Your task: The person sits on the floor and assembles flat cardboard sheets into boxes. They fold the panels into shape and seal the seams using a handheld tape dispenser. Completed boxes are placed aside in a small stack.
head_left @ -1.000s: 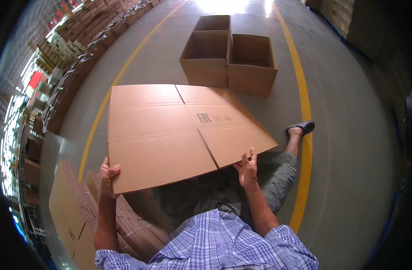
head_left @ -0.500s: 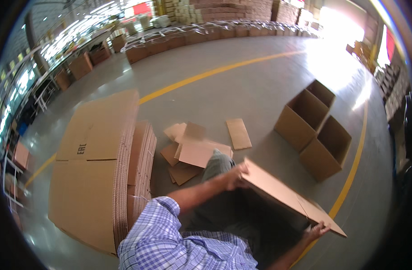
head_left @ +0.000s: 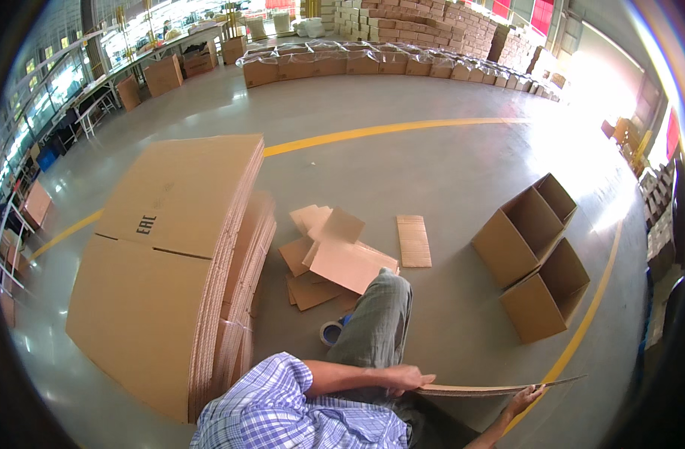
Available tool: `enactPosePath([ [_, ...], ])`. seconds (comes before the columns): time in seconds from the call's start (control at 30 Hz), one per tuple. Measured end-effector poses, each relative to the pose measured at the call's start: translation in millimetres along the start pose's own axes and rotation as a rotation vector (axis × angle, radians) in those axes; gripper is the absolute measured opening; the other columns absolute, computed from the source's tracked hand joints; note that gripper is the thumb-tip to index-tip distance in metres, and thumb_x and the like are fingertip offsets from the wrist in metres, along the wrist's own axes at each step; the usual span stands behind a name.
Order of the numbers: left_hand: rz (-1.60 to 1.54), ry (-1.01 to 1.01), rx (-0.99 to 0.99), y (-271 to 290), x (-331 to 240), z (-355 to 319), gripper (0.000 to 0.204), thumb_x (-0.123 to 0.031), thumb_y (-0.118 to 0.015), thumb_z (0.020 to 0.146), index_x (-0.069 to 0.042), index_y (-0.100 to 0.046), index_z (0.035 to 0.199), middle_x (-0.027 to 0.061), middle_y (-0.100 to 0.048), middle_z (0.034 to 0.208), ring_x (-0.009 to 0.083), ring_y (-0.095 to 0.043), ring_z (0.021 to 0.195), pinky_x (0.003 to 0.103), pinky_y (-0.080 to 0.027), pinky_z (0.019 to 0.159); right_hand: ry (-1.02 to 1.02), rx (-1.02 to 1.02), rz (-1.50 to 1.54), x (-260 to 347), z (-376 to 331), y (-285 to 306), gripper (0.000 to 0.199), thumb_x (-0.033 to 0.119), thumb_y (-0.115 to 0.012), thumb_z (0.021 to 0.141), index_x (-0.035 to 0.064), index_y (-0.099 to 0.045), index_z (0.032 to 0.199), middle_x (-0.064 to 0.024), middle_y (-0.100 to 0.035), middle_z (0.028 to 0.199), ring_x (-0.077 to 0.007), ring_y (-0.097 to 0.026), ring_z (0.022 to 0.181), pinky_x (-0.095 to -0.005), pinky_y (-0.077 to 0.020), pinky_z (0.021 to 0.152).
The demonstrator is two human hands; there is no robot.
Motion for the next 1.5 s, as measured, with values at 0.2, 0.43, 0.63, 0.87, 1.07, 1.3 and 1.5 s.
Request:
enactPosePath([
  [0.2, 0.324, -0.674, -0.039, -3, -119, -15, 0.064, -0.062, -0.045, 0.093, -0.003, -0.065, 0.108, 0.0182, -0.066, 0.104, 0.0350, -0.061, 0.101, 0.041, -0.047, 0.084, -0.246, 0.073, 0.165, -13, 7, 1, 0.038, 0.024, -0.046, 0.102, -0.0007, -0.044, 0.131, -0.0234, -0.053, 0.127, -0.0336, -0.057, 0.110, -0.0369, -0.0463, 0.094],
  [0.43, 0.201, -0.518, 0.077, -34, -117, 15, 0.069, -0.063, -0.049, 0.090, 0.000, -0.059, 0.118, 0.0222, -0.062, 0.113, 0.0332, -0.058, 0.110, 0.041, -0.045, 0.089, -0.229, -0.028, 0.052, -75, 17, 9, 0.044, 0.036, -0.045, 0.102, 0.0028, -0.046, 0.130, -0.0224, -0.057, 0.126, -0.0368, -0.057, 0.113, -0.0382, -0.0472, 0.094],
  [0.63, 0.126, -0.573, -0.239, 3, -115, 10, 0.050, -0.050, -0.065, 0.082, -0.004, -0.066, 0.098, 0.0178, -0.068, 0.092, 0.0322, -0.065, 0.091, 0.043, -0.049, 0.076, -0.325, 0.154, -0.067, -109, 7, 23, 0.050, 0.039, -0.041, 0.102, 0.0021, -0.043, 0.136, -0.0245, -0.052, 0.134, -0.0387, -0.053, 0.120, -0.0390, -0.0442, 0.100],
  [0.87, 0.541, -0.790, -0.437, 14, -137, 5, 0.057, -0.015, -0.062, 0.084, 0.002, -0.041, 0.133, 0.0245, -0.064, 0.087, 0.0424, -0.063, 0.085, 0.049, -0.050, 0.073, -0.544, 0.440, -0.431, -122, -18, 94, 0.073, 0.039, -0.058, 0.086, -0.0022, -0.035, 0.142, -0.0269, -0.050, 0.134, -0.0390, -0.053, 0.120, -0.0390, -0.0392, 0.105],
  [1.07, 0.627, -0.676, -0.262, -15, -129, 3, 0.041, -0.004, -0.057, 0.077, 0.005, -0.049, 0.117, 0.0263, -0.064, 0.081, 0.0449, -0.063, 0.081, 0.051, -0.050, 0.068, -0.588, 0.744, -0.319, -138, -33, 107, 0.077, 0.049, -0.057, 0.087, -0.0035, -0.037, 0.140, -0.0264, -0.045, 0.139, -0.0388, -0.046, 0.126, -0.0438, -0.0336, 0.109],
  [1.3, 0.539, -0.558, -0.472, 38, -107, -17, 0.024, -0.002, -0.053, 0.079, 0.002, -0.052, 0.103, 0.0296, -0.063, 0.081, 0.0487, -0.061, 0.083, 0.055, -0.048, 0.071, -0.298, 0.861, -0.598, -44, -38, 122, 0.077, 0.057, -0.053, 0.089, -0.0034, -0.045, 0.136, -0.0250, -0.052, 0.133, -0.0380, -0.051, 0.118, -0.0478, -0.0364, 0.104],
  [1.5, 0.439, -0.485, -0.672, 110, -97, -28, 0.043, 0.000, -0.049, 0.082, 0.009, -0.042, 0.122, 0.0333, -0.062, 0.087, 0.0493, -0.061, 0.087, 0.054, -0.049, 0.076, -0.282, 0.945, -0.092, 55, -106, 163, 0.075, 0.038, -0.061, 0.091, -0.0018, -0.030, 0.146, -0.0287, -0.038, 0.144, -0.0406, -0.045, 0.124, -0.0459, -0.0341, 0.105],
])
Point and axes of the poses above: each hand's wrist, its own z-axis towards the middle knuckle, its own y-axis out of the back of the hand, x = y × z, the point moved 9 cm from there along z, towards the middle knuckle
